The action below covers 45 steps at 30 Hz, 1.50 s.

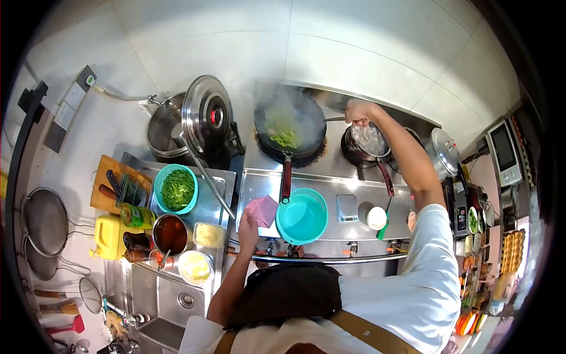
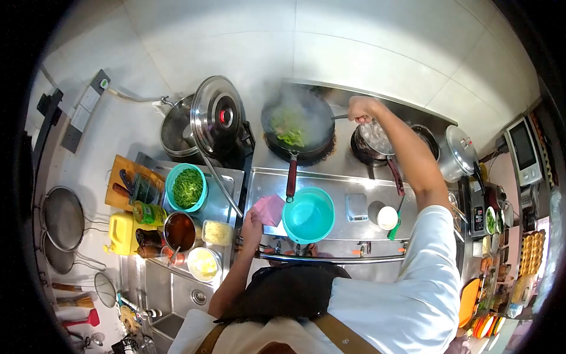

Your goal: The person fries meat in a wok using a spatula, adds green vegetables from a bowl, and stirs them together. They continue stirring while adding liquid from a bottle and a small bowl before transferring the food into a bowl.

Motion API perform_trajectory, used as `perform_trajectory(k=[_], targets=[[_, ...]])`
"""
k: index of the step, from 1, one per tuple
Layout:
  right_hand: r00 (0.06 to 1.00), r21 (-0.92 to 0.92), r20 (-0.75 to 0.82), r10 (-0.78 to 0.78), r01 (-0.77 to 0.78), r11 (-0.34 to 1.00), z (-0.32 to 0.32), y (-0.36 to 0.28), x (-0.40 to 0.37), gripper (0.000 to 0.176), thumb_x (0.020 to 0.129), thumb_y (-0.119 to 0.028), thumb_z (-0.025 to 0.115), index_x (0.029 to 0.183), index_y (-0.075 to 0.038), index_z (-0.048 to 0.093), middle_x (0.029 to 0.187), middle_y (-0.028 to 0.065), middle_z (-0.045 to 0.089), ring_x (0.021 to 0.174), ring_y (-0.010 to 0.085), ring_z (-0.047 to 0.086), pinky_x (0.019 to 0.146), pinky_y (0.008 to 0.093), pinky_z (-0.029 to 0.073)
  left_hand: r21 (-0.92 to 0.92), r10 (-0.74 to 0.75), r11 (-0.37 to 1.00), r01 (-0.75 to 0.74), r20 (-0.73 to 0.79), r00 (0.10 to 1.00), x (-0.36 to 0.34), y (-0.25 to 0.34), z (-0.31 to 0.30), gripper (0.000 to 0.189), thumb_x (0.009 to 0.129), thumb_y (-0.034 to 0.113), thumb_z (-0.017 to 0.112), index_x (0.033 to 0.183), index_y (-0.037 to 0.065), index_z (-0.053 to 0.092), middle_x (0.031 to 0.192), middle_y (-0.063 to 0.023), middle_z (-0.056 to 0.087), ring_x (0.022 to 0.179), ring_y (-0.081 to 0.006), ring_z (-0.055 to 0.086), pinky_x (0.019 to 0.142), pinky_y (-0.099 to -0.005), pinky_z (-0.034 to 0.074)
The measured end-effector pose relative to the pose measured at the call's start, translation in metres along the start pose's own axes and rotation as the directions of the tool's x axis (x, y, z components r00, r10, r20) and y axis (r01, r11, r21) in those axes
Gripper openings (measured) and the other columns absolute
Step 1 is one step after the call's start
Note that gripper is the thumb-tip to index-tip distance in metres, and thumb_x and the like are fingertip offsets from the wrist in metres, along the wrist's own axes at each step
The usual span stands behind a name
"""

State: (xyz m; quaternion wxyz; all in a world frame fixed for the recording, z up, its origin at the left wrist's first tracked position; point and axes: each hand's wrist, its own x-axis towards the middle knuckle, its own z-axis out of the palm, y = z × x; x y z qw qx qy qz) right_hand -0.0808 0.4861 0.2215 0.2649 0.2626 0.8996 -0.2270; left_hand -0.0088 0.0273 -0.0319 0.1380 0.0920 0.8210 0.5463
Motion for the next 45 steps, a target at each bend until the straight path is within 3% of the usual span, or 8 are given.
perform_trajectory(k=[2,6,11,18,23,28,35,45], targets=[[0.998,0.075,-0.018,0.064,-0.063,0.995,0.004,0.002,0.024,0.014,0.075,-0.007,0.057,0.065,0.002,0.054,0.051,0.0064,0.050,0.040,0.0150,0.047,0.036,0.0304,0.037,-0.043,0.046,0.998,-0.044,0.044,0.998,0.012,-0.011,0.012,0.037,0.087,0.010,0.052,0.123,0.000,0.047,0.104,-0.0160,0.060,0.097,-0.0245,0.059,0.085,-0.0324,0.045],[0.946,-0.005,-0.162,-0.281,0.284,0.959,0.042,-0.025,0.054,0.013,0.072,-0.006,0.056,0.079,0.004,0.061,0.053,0.0110,0.055,0.041,0.0192,0.051,0.038,0.0324,0.041,-0.130,0.092,0.989,-0.070,0.167,0.982,0.035,0.009,0.034,0.035,0.090,0.022,0.051,0.117,0.001,0.051,0.094,-0.0141,0.060,0.087,-0.0209,0.060,0.079,-0.0302,0.047],[0.842,-0.546,-0.245,-0.481,0.290,0.786,0.102,-0.050,0.008,0.024,0.068,-0.012,0.058,0.091,-0.006,0.066,0.087,0.0179,0.066,0.082,0.0314,0.065,0.069,0.0403,0.052,0.026,0.015,0.999,-0.024,0.282,0.959,0.091,0.028,0.076,0.053,0.091,0.035,0.050,0.124,-0.005,0.045,0.102,-0.0219,0.060,0.095,-0.0290,0.060,0.084,-0.0333,0.045],[0.935,-0.594,-0.222,-0.277,0.096,0.799,0.079,-0.041,-0.135,0.022,0.068,0.000,0.059,0.088,-0.005,0.067,0.085,0.0179,0.066,0.083,0.0328,0.065,0.069,0.0414,0.052,-0.342,-0.249,0.756,0.559,0.639,0.728,0.127,0.066,0.114,0.022,0.082,0.023,0.065,0.081,0.002,0.057,0.068,-0.0092,0.059,0.053,-0.0190,0.058,0.045,-0.0301,0.045],[0.938,-0.630,-0.205,-0.279,0.092,0.771,0.093,-0.023,-0.152,0.017,0.068,-0.003,0.060,0.084,-0.002,0.065,0.077,0.0204,0.064,0.079,0.0356,0.064,0.069,0.0433,0.052,-0.204,-0.305,0.801,0.563,0.670,0.677,0.141,0.132,0.096,0.019,0.073,0.008,0.064,0.060,0.005,0.051,0.051,-0.0059,0.051,0.038,-0.0168,0.047,0.035,-0.0309,0.040],[0.836,-0.380,-0.449,-0.316,0.142,0.914,0.161,0.013,-0.121,0.017,0.074,-0.008,0.057,0.088,-0.003,0.063,0.078,0.0201,0.064,0.077,0.0386,0.063,0.068,0.0459,0.051,-0.253,-0.085,0.936,0.245,0.513,0.854,0.097,0.102,0.090,0.025,0.069,0.010,0.060,0.047,0.005,0.050,0.044,-0.0037,0.049,0.036,-0.0149,0.048,0.036,-0.0315,0.035],[0.919,-0.357,-0.296,-0.261,0.147,0.922,0.166,-0.014,-0.105,0.034,0.074,-0.006,0.054,0.108,-0.006,0.060,0.084,0.0222,0.064,0.081,0.0386,0.062,0.071,0.0477,0.049,-0.249,-0.167,0.904,0.347,0.540,0.825,0.102,0.111,0.084,0.017,0.069,0.011,0.062,0.056,0.005,0.052,0.049,-0.0058,0.052,0.038,-0.0159,0.049,0.037,-0.0294,0.037],[0.896,-0.291,-0.405,-0.183,0.063,0.955,0.185,-0.029,-0.061,0.021,0.078,-0.007,0.052,0.096,-0.004,0.063,0.087,0.0215,0.064,0.086,0.0361,0.063,0.072,0.0464,0.051,-0.179,-0.170,0.935,0.305,0.530,0.831,0.117,0.081,0.088,0.023,0.078,0.022,0.062,0.076,0.000,0.057,0.059,-0.0091,0.057,0.043,-0.0158,0.053,0.041,-0.0295,0.041]])
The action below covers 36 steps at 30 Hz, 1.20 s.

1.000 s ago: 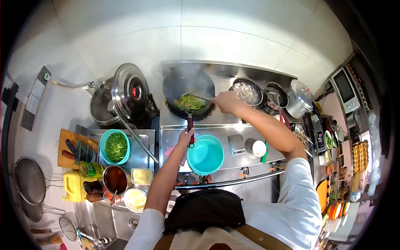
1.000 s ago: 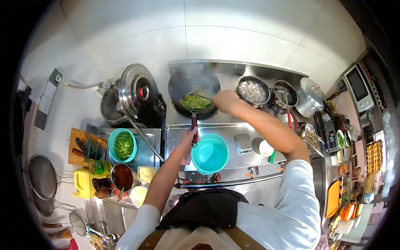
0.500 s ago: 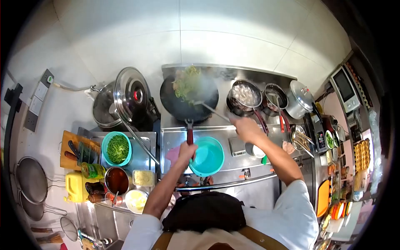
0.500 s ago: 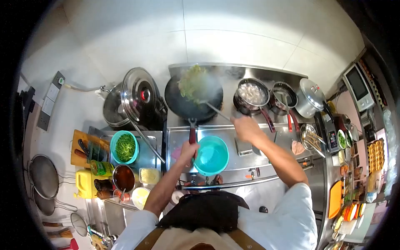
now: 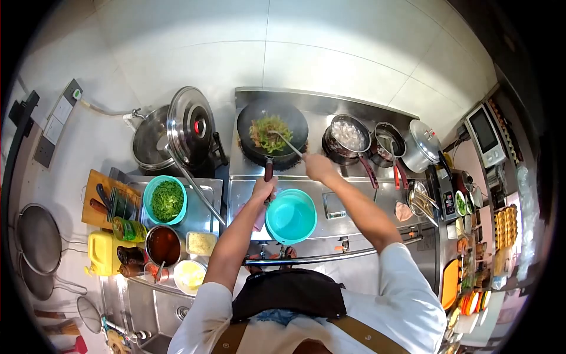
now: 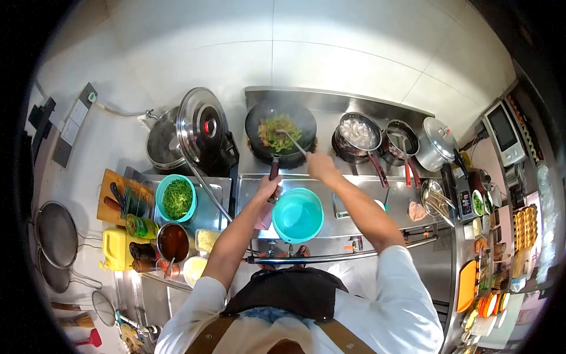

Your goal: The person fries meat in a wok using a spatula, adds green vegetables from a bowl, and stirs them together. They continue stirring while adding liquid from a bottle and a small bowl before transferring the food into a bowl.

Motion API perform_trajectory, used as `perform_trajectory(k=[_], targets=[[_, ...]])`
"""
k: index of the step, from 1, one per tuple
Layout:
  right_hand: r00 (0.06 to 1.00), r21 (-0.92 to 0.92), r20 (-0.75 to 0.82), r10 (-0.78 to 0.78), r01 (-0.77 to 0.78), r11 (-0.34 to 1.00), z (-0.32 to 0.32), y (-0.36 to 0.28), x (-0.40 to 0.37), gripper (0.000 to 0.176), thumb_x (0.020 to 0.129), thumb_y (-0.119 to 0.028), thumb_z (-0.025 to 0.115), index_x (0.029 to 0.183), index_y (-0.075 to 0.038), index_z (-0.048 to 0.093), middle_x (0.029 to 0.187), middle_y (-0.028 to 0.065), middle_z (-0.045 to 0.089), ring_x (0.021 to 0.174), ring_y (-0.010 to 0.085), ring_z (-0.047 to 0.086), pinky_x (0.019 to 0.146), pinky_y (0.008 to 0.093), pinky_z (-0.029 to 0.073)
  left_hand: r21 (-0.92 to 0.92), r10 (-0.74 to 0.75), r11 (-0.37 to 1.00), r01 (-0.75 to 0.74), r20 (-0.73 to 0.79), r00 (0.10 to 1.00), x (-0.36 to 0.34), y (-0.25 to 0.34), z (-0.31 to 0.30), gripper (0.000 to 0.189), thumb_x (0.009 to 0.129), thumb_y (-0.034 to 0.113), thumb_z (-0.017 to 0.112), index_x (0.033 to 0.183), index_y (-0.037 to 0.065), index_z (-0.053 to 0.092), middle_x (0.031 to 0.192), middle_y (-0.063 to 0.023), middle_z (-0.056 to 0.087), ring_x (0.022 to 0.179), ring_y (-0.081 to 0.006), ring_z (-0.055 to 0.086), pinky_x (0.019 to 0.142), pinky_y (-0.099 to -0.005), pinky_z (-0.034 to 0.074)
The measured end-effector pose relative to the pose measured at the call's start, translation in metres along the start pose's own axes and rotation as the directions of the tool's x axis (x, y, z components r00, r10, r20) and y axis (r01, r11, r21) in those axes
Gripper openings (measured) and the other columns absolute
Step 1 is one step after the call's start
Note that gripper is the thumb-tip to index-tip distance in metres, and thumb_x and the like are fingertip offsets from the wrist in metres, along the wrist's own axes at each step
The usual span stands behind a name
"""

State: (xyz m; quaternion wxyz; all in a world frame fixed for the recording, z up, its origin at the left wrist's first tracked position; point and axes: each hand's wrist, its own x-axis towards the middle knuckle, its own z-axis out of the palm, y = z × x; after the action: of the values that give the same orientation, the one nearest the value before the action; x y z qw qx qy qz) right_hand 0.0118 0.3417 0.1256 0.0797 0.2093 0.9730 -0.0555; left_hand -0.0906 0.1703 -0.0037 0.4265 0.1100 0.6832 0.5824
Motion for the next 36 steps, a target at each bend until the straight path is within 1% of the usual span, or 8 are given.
perform_trajectory(k=[7,9,15,20,22,27,30,36], targets=[[0.999,0.043,0.011,0.040,-0.041,0.998,-0.017,0.011,-0.006,0.023,0.078,-0.010,0.053,0.099,-0.003,0.062,0.087,0.0209,0.064,0.085,0.0375,0.063,0.073,0.0471,0.051,0.133,0.219,0.973,-0.189,-0.264,0.939,-0.033,-0.108,-0.033,0.041,0.093,0.037,0.046,0.108,-0.001,0.048,0.081,-0.0144,0.060,0.077,-0.0253,0.061,0.067,-0.0376,0.048],[0.997,0.073,-0.026,0.078,-0.076,0.994,-0.001,0.004,0.018,0.029,0.080,-0.010,0.050,0.108,-0.006,0.058,0.087,0.0225,0.064,0.084,0.0386,0.063,0.073,0.0480,0.051,0.730,0.526,0.542,-0.417,0.092,0.845,-0.046,-0.132,-0.037,0.036,0.094,0.032,0.044,0.108,-0.001,0.048,0.091,-0.0191,0.060,0.088,-0.0331,0.059,0.078,-0.0427,0.045],[0.998,0.067,-0.021,0.061,-0.059,0.996,0.055,-0.021,0.017,0.029,0.087,-0.011,0.042,0.108,0.002,0.056,0.090,0.0236,0.064,0.085,0.0394,0.063,0.074,0.0478,0.051,0.110,-0.181,0.978,0.179,0.013,0.983,-0.080,-0.135,0.013,0.054,0.088,0.030,0.055,0.128,-0.001,0.035,0.112,-0.0218,0.056,0.080,-0.0347,0.064,0.056,-0.0406,0.056],[0.992,0.030,0.045,0.115,-0.116,0.993,0.055,-0.011,-0.007,0.030,0.085,-0.011,0.044,0.109,0.003,0.055,0.088,0.0243,0.064,0.085,0.0396,0.063,0.075,0.0484,0.051,-0.039,-0.165,0.986,0.163,-0.027,0.986,-0.066,-0.186,0.029,0.054,0.083,0.022,0.059,0.127,-0.002,0.038,0.106,-0.0181,0.059,0.078,-0.0310,0.066,0.049,-0.0360,0.056],[0.991,0.097,-0.060,0.121,-0.115,0.989,0.052,-0.019,-0.035,0.039,0.078,-0.011,0.051,0.117,-0.006,0.053,0.081,0.0249,0.064,0.079,0.0414,0.062,0.072,0.0496,0.050,0.474,-0.102,0.864,0.171,-0.167,0.981,-0.066,-0.189,0.021,0.043,0.079,0.018,0.059,0.114,-0.005,0.052,0.097,-0.0178,0.063,0.075,-0.0317,0.066,0.048,-0.0358,0.057],[0.989,0.087,-0.042,0.141,-0.137,0.987,0.083,0.005,-0.022,0.040,0.077,-0.014,0.057,0.116,-0.006,0.055,0.083,0.0245,0.063,0.082,0.0409,0.062,0.073,0.0488,0.050,-0.053,-0.237,0.970,0.236,-0.016,0.971,-0.126,-0.162,0.000,0.036,0.076,0.019,0.055,0.102,-0.005,0.059,0.093,-0.0233,0.064,0.075,-0.0331,0.066,0.063,-0.0424,0.053],[0.989,0.233,-0.111,0.099,-0.071,0.970,0.056,0.003,-0.017,0.043,0.077,-0.016,0.059,0.119,-0.007,0.055,0.088,0.0255,0.062,0.086,0.0412,0.060,0.076,0.0478,0.049,0.276,-0.015,0.960,0.041,-0.097,0.995,-0.135,-0.195,-0.024,0.033,0.077,0.016,0.054,0.102,-0.004,0.060,0.087,-0.0195,0.065,0.069,-0.0297,0.066,0.049,-0.0364,0.054],[0.972,0.287,-0.150,0.182,-0.134,0.948,0.071,0.015,0.026,0.057,0.073,-0.016,0.064,0.126,-0.006,0.049,0.091,0.0271,0.062,0.089,0.0393,0.061,0.083,0.0438,0.047,-0.073,-0.102,0.994,0.079,-0.408,0.907,-0.231,-0.190,-0.048,0.037,0.079,0.018,0.054,0.110,-0.001,0.058,0.088,-0.0152,0.065,0.073,-0.0262,0.065,0.062,-0.0429,0.055]])
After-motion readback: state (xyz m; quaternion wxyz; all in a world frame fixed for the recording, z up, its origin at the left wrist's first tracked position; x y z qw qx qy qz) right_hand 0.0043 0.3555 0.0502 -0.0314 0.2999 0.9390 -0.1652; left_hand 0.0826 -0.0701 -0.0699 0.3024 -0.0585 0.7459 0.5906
